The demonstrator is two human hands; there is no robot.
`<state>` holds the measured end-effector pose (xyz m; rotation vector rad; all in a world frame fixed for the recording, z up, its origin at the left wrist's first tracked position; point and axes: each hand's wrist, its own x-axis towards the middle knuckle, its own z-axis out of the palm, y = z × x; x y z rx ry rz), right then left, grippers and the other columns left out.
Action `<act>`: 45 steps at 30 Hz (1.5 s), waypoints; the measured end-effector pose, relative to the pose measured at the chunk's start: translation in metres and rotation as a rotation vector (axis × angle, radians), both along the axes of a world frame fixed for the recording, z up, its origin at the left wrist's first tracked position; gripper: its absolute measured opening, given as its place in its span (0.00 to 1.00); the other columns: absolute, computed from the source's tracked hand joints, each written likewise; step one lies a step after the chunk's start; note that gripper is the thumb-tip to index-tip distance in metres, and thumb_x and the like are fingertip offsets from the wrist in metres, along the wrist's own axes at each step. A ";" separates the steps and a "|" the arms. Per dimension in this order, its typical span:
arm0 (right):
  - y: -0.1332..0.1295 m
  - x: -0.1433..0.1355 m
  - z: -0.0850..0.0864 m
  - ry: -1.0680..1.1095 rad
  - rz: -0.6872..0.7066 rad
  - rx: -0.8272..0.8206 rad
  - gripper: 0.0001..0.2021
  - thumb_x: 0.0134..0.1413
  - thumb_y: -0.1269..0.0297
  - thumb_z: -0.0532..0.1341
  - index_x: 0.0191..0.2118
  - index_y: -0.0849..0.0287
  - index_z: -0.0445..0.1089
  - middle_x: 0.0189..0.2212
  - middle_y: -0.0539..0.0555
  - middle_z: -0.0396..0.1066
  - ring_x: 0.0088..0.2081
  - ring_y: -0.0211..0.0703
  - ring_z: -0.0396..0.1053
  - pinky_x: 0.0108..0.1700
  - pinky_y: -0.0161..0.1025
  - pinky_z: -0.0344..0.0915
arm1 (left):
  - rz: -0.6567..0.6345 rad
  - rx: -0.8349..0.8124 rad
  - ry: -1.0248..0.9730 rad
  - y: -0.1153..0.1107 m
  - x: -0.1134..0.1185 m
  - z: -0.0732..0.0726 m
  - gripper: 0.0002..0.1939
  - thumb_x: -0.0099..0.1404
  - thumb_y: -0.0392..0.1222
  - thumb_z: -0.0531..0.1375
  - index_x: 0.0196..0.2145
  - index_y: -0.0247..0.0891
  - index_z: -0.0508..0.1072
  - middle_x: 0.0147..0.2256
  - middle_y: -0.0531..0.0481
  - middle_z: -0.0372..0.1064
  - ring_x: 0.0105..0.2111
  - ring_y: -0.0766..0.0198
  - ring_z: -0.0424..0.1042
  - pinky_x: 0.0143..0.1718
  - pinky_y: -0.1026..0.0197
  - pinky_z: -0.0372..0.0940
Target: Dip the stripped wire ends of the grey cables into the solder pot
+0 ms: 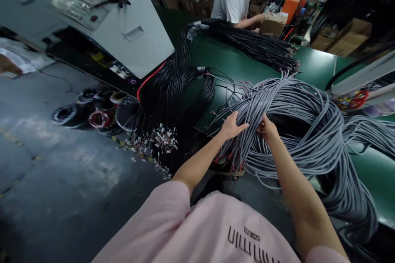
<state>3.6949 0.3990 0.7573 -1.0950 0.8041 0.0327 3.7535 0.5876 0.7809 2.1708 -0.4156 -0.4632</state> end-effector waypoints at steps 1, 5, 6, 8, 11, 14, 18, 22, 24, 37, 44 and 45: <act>0.001 0.000 0.001 -0.003 -0.002 0.006 0.20 0.51 0.43 0.63 0.27 0.56 0.64 0.17 0.45 0.59 0.20 0.34 0.60 0.21 0.30 0.62 | 0.022 -0.071 0.041 0.003 0.002 -0.001 0.43 0.56 0.54 0.65 0.63 0.27 0.59 0.63 0.33 0.54 0.64 0.47 0.54 0.66 0.50 0.48; 0.003 0.000 0.002 -0.008 -0.007 0.033 0.23 0.48 0.42 0.65 0.25 0.55 0.60 0.14 0.41 0.50 0.15 0.31 0.53 0.20 0.30 0.61 | 0.102 -0.286 0.222 0.025 0.020 -0.013 0.29 0.62 0.48 0.60 0.57 0.29 0.67 0.57 0.37 0.66 0.57 0.55 0.65 0.61 0.53 0.57; 0.003 0.001 0.001 -0.008 -0.008 0.040 0.23 0.47 0.41 0.65 0.25 0.55 0.59 0.13 0.40 0.50 0.15 0.31 0.52 0.19 0.30 0.61 | 0.109 -0.293 0.247 0.032 0.023 -0.017 0.28 0.64 0.47 0.59 0.57 0.29 0.67 0.55 0.38 0.68 0.56 0.56 0.68 0.60 0.54 0.60; 0.003 0.002 -0.001 -0.006 -0.009 0.049 0.23 0.47 0.42 0.66 0.25 0.55 0.59 0.13 0.40 0.51 0.14 0.30 0.52 0.18 0.30 0.60 | 0.097 -0.283 0.282 0.046 0.025 -0.023 0.26 0.64 0.48 0.59 0.55 0.29 0.69 0.52 0.38 0.71 0.51 0.56 0.71 0.56 0.54 0.64; 0.004 0.003 -0.002 -0.002 0.006 0.057 0.19 0.49 0.46 0.66 0.27 0.56 0.63 0.14 0.42 0.57 0.14 0.30 0.54 0.17 0.30 0.59 | 0.040 -0.263 0.292 0.066 0.018 -0.027 0.26 0.58 0.50 0.65 0.50 0.32 0.74 0.47 0.41 0.75 0.46 0.56 0.74 0.52 0.55 0.67; 0.006 0.003 0.000 0.002 0.032 0.055 0.16 0.51 0.48 0.65 0.28 0.56 0.66 0.16 0.45 0.64 0.15 0.31 0.59 0.17 0.30 0.60 | 0.083 -0.225 0.203 0.083 0.020 -0.027 0.24 0.60 0.50 0.62 0.49 0.32 0.74 0.46 0.41 0.75 0.46 0.57 0.74 0.52 0.56 0.66; 0.009 0.003 0.001 0.000 0.052 0.042 0.15 0.53 0.49 0.64 0.29 0.55 0.67 0.18 0.47 0.67 0.17 0.34 0.63 0.18 0.31 0.63 | 0.161 -0.146 0.065 0.089 0.058 -0.028 0.20 0.68 0.43 0.53 0.52 0.29 0.71 0.51 0.39 0.72 0.51 0.59 0.71 0.57 0.58 0.62; 0.014 0.004 0.001 -0.001 0.040 0.023 0.14 0.52 0.50 0.65 0.30 0.55 0.67 0.17 0.46 0.66 0.18 0.34 0.64 0.19 0.31 0.63 | 0.055 -0.038 0.057 0.069 0.102 -0.030 0.20 0.60 0.34 0.58 0.51 0.32 0.72 0.52 0.42 0.71 0.52 0.58 0.70 0.58 0.59 0.60; 0.016 0.004 0.001 -0.004 0.034 0.018 0.14 0.51 0.50 0.65 0.29 0.54 0.67 0.17 0.45 0.66 0.18 0.34 0.64 0.19 0.30 0.64 | -0.013 0.019 0.089 0.054 0.116 -0.033 0.20 0.56 0.33 0.61 0.47 0.35 0.75 0.49 0.44 0.73 0.51 0.57 0.70 0.56 0.59 0.62; 0.015 0.011 0.004 0.014 0.045 0.074 0.16 0.53 0.49 0.64 0.30 0.57 0.69 0.17 0.46 0.67 0.16 0.32 0.62 0.18 0.29 0.63 | -0.248 0.105 0.267 0.038 0.081 -0.004 0.23 0.64 0.59 0.55 0.45 0.37 0.68 0.39 0.48 0.73 0.35 0.63 0.73 0.38 0.61 0.69; 0.029 0.005 0.019 0.026 -0.013 0.170 0.18 0.59 0.46 0.58 0.31 0.57 0.68 0.15 0.45 0.65 0.13 0.32 0.59 0.16 0.29 0.61 | -0.232 0.326 -0.155 0.029 0.007 0.036 0.29 0.63 0.58 0.55 0.53 0.33 0.63 0.50 0.36 0.63 0.50 0.45 0.68 0.53 0.46 0.63; 0.032 0.002 0.020 0.020 -0.022 0.188 0.18 0.60 0.46 0.56 0.33 0.57 0.69 0.17 0.46 0.67 0.14 0.33 0.60 0.17 0.29 0.63 | -0.240 0.317 -0.214 0.029 -0.005 0.038 0.30 0.63 0.56 0.55 0.55 0.33 0.62 0.50 0.37 0.63 0.51 0.46 0.67 0.54 0.46 0.62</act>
